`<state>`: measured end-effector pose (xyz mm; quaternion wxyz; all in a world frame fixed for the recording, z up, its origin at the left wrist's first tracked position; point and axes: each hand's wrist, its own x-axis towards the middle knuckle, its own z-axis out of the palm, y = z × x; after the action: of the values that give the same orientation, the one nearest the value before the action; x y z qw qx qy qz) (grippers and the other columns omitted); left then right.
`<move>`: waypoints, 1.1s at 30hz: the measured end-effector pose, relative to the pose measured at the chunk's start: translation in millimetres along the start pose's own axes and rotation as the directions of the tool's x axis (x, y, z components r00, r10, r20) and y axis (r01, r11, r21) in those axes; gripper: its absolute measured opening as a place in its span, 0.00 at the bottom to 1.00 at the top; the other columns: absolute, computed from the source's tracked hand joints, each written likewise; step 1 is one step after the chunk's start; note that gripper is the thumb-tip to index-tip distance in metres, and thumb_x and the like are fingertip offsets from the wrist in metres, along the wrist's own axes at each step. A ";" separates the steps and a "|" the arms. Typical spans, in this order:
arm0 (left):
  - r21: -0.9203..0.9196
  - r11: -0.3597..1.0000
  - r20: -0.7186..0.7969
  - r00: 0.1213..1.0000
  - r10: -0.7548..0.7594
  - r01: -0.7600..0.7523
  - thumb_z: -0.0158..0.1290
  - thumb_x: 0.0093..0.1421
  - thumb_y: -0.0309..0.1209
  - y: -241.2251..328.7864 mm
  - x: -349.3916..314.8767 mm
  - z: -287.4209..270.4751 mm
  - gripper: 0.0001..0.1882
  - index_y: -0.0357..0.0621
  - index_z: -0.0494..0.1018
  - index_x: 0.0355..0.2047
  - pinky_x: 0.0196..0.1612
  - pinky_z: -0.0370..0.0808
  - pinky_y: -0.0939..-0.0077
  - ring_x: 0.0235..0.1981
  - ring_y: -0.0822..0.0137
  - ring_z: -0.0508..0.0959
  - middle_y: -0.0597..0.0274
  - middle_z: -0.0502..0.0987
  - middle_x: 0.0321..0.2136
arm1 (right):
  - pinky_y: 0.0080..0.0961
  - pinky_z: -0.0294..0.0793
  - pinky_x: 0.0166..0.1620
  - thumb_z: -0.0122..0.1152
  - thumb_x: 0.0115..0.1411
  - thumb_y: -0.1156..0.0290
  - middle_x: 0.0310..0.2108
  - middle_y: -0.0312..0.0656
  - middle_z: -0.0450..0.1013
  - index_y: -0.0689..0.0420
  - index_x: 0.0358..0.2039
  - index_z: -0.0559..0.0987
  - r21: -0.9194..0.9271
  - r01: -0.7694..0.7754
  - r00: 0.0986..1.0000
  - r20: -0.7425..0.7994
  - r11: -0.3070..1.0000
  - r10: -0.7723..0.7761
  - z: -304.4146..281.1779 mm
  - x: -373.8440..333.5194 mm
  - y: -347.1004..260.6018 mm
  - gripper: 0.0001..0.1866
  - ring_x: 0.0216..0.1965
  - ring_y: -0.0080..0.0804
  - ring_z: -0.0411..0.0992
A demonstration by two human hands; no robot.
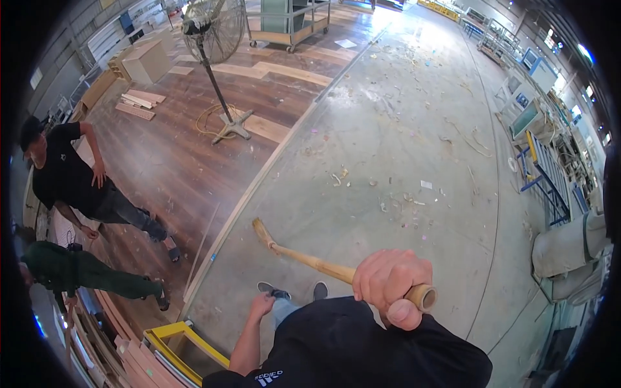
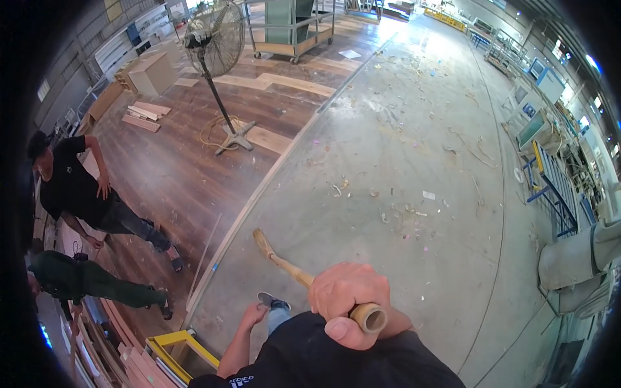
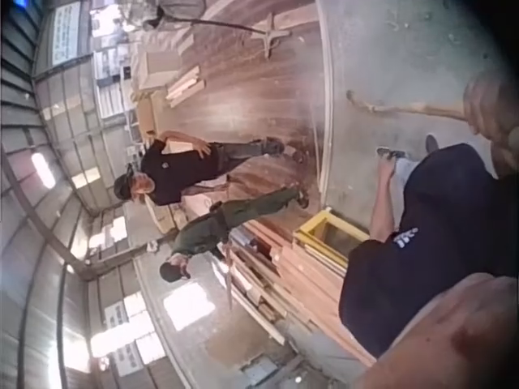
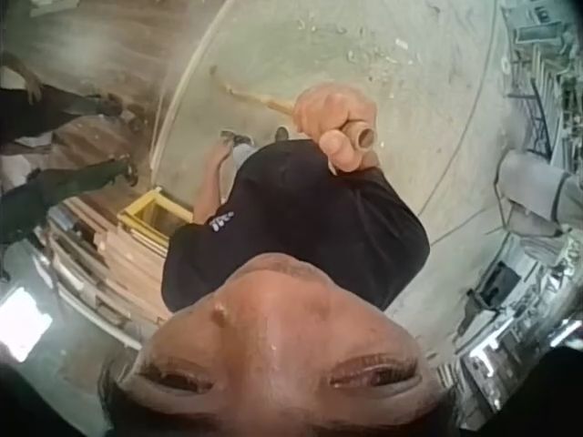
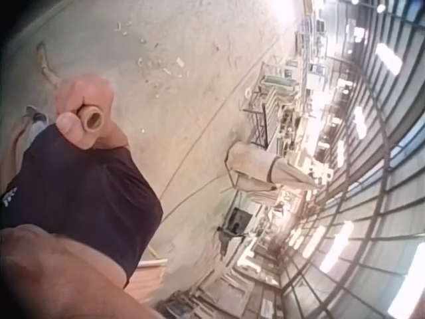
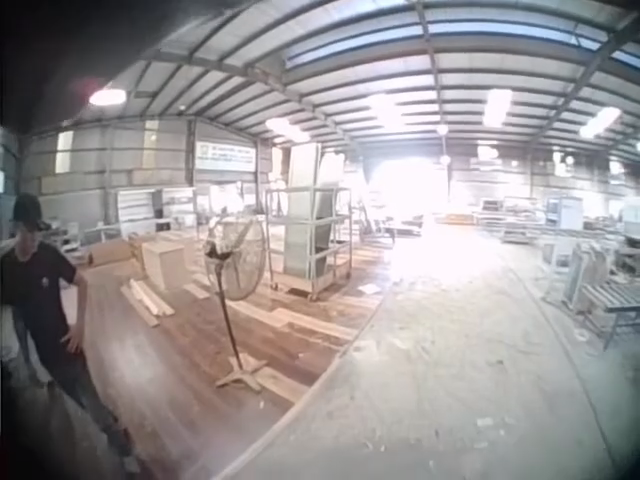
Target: Sweep wood shavings and debris off the workshop floor using a broom.
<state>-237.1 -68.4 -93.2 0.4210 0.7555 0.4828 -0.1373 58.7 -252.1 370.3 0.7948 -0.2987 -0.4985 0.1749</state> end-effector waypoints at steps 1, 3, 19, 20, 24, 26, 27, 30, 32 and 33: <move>0.045 0.995 -0.045 0.995 0.087 -0.085 0.55 0.50 0.45 27.6 -4.0 -6.6 0.31 0.40 0.69 0.51 0.43 0.73 0.62 0.39 0.49 0.77 0.47 0.78 0.35 | 0.24 0.67 0.17 0.56 0.53 0.68 0.06 0.31 0.60 0.54 0.14 0.61 -0.016 0.006 1.000 -0.005 1.000 -0.006 -3.4 -3.4 -1.0 0.16 0.06 0.24 0.57; -0.024 0.997 -0.024 0.997 0.077 -0.077 0.62 0.45 0.49 95.6 -18.4 -28.6 0.42 0.39 0.63 0.56 0.45 0.72 0.63 0.39 0.51 0.76 0.47 0.76 0.36 | 0.24 0.68 0.17 0.56 0.52 0.69 0.07 0.31 0.60 0.54 0.14 0.62 -0.023 0.001 1.000 -0.004 1.000 -0.001 -4.8 -5.2 -2.1 0.16 0.06 0.24 0.58; 0.008 0.871 -0.436 0.782 0.446 -0.492 0.54 0.54 0.43 170.6 -50.5 -35.2 0.13 0.47 0.74 0.29 0.34 0.73 0.57 0.34 0.52 0.76 0.58 0.75 0.29 | 0.24 0.59 0.17 0.51 0.59 0.64 0.09 0.30 0.57 0.52 0.19 0.61 0.075 0.058 0.977 0.200 0.995 -0.072 101.3 -47.7 -4.0 0.15 0.10 0.23 0.55; -0.009 0.891 -0.428 0.807 0.407 -0.454 0.53 0.56 0.43 166.0 -59.8 -38.0 0.13 0.46 0.73 0.27 0.33 0.72 0.57 0.33 0.52 0.76 0.58 0.75 0.29 | 0.24 0.59 0.17 0.51 0.59 0.64 0.09 0.30 0.57 0.52 0.19 0.61 0.098 0.045 0.972 0.227 0.994 -0.066 109.0 -48.0 -4.1 0.15 0.10 0.23 0.55; -0.116 0.853 -0.541 0.753 0.376 -0.509 0.51 0.57 0.43 139.2 -74.6 -35.7 0.14 0.45 0.71 0.25 0.32 0.71 0.57 0.33 0.50 0.75 0.56 0.74 0.29 | 0.22 0.67 0.16 0.58 0.56 0.65 0.07 0.31 0.61 0.53 0.17 0.63 0.152 -0.009 0.943 0.330 0.988 -0.042 146.7 -55.1 -0.9 0.16 0.08 0.23 0.60; -0.199 0.837 -0.589 0.745 0.313 -0.510 0.50 0.59 0.44 129.2 -78.9 -30.6 0.15 0.46 0.71 0.26 0.32 0.71 0.57 0.33 0.49 0.75 0.56 0.74 0.29 | 0.21 0.62 0.16 0.57 0.56 0.64 0.08 0.32 0.60 0.53 0.17 0.63 0.165 -0.011 0.932 0.359 0.986 -0.050 165.3 -59.4 -0.2 0.16 0.08 0.22 0.58; -0.197 0.819 -0.616 0.718 0.324 -0.539 0.50 0.59 0.44 116.4 -75.9 -25.6 0.15 0.46 0.71 0.27 0.32 0.70 0.57 0.32 0.49 0.75 0.55 0.74 0.29 | 0.22 0.67 0.17 0.60 0.55 0.64 0.08 0.32 0.61 0.53 0.17 0.64 0.179 -0.061 0.864 0.502 0.982 -0.038 175.8 -56.0 2.9 0.16 0.08 0.23 0.60; -0.265 0.829 -0.520 0.797 0.307 -0.492 0.49 0.59 0.44 90.1 -74.7 -25.9 0.15 0.45 0.70 0.28 0.32 0.70 0.56 0.32 0.48 0.75 0.53 0.74 0.29 | 0.22 0.73 0.19 0.63 0.52 0.64 0.07 0.32 0.63 0.53 0.16 0.66 0.214 -0.199 0.677 0.736 0.956 -0.024 194.5 -51.6 19.7 0.16 0.08 0.22 0.64; -0.236 0.798 -0.613 0.722 0.321 -0.555 0.51 0.58 0.43 84.4 -71.7 -17.3 0.13 0.46 0.70 0.29 0.32 0.70 0.57 0.32 0.49 0.75 0.53 0.74 0.28 | 0.21 0.73 0.20 0.64 0.52 0.63 0.07 0.32 0.63 0.54 0.17 0.67 0.229 -0.276 0.591 0.807 0.933 -0.023 203.7 -55.1 22.8 0.16 0.08 0.22 0.64; -0.204 0.766 -0.684 0.648 0.334 -0.610 0.53 0.56 0.42 79.9 -68.2 -8.4 0.12 0.47 0.71 0.29 0.32 0.71 0.58 0.32 0.50 0.75 0.55 0.74 0.27 | 0.20 0.72 0.20 0.64 0.52 0.63 0.08 0.32 0.64 0.53 0.16 0.67 0.235 -0.298 0.518 0.854 0.925 -0.050 207.4 -56.6 19.3 0.16 0.08 0.22 0.64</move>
<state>-205.1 -118.2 -5.9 0.4136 0.7503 0.3891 0.3384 -151.9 -207.7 386.2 0.4763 -0.0635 -0.7579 0.4412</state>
